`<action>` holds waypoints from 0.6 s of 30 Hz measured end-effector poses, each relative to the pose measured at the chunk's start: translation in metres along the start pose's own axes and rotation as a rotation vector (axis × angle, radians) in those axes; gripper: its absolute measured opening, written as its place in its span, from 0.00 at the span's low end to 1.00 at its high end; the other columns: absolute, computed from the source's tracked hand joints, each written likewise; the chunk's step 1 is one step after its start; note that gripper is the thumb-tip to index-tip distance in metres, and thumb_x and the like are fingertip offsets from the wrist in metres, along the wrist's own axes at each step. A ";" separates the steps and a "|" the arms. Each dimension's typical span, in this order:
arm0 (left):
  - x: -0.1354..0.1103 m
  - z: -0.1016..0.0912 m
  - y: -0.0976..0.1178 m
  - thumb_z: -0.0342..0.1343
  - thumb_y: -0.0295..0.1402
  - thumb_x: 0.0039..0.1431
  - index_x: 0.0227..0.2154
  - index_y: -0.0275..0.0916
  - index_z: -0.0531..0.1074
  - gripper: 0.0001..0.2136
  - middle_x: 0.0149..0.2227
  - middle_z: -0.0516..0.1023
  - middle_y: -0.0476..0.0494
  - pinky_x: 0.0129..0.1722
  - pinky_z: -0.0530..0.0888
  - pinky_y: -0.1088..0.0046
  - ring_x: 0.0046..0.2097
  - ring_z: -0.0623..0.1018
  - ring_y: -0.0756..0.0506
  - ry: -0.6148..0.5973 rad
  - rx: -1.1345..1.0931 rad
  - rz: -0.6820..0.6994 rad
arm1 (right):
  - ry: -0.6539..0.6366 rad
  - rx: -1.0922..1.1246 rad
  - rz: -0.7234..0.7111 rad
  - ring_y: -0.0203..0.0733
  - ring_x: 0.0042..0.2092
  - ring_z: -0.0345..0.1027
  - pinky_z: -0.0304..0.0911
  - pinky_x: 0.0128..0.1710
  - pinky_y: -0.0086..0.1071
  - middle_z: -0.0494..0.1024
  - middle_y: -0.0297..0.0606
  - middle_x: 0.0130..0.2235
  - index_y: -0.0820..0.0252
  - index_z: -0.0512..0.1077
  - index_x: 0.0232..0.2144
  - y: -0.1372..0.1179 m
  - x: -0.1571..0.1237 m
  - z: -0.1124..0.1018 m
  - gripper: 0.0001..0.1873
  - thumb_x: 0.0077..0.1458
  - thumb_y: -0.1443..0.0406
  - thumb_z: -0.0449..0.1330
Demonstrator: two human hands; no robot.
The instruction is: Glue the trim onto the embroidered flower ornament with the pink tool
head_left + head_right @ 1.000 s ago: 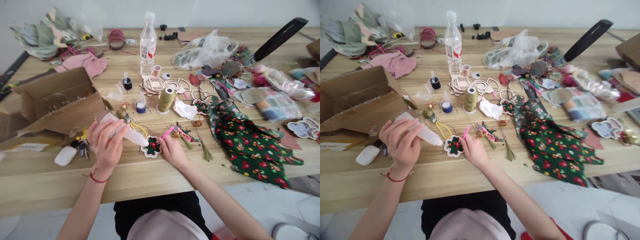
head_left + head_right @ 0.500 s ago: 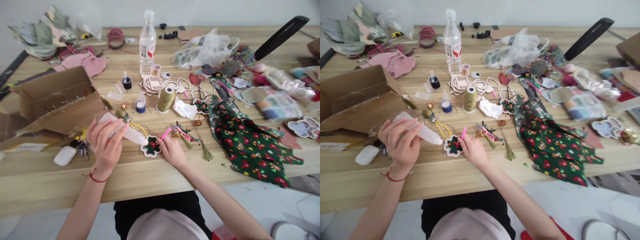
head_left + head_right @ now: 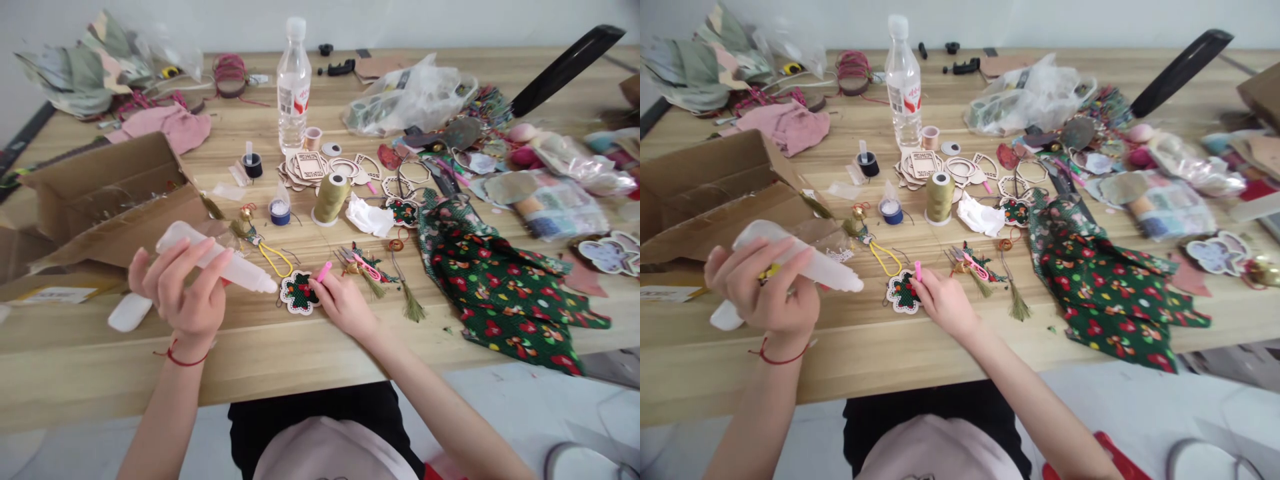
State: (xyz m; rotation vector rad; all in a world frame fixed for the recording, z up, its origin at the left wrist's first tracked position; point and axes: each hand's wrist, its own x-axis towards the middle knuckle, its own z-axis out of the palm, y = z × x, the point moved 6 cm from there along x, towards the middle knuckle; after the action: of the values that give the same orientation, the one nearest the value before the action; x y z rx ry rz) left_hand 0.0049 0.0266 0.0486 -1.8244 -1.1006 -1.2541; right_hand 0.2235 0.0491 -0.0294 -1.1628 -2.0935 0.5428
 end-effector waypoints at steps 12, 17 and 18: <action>0.000 -0.015 -0.003 0.55 0.20 0.59 0.33 0.45 0.73 0.10 0.41 0.77 0.49 0.61 0.58 0.50 0.53 0.73 0.44 0.079 0.027 0.146 | 0.338 0.303 -0.192 0.39 0.43 0.75 0.72 0.43 0.34 0.79 0.41 0.41 0.58 0.72 0.45 -0.074 0.004 -0.042 0.15 0.60 0.76 0.55; 0.004 -0.017 -0.003 0.54 0.22 0.59 0.30 0.45 0.72 0.09 0.37 0.77 0.49 0.58 0.63 0.57 0.50 0.73 0.46 0.128 0.084 0.191 | 0.430 0.273 -0.193 0.37 0.39 0.75 0.73 0.38 0.30 0.76 0.40 0.38 0.57 0.72 0.43 -0.073 -0.002 -0.018 0.14 0.58 0.76 0.55; 0.004 -0.017 -0.003 0.54 0.23 0.59 0.30 0.46 0.72 0.09 0.36 0.76 0.49 0.57 0.63 0.58 0.50 0.73 0.46 0.135 0.094 0.207 | 0.430 0.268 -0.200 0.37 0.39 0.75 0.73 0.37 0.30 0.76 0.40 0.38 0.57 0.72 0.43 -0.072 -0.004 -0.014 0.14 0.58 0.76 0.55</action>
State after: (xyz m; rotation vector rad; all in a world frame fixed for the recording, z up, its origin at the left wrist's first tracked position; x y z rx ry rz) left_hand -0.0040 0.0140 0.0579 -1.7090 -0.8589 -1.1653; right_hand 0.1933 0.0093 0.0243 -0.8204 -1.6834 0.4191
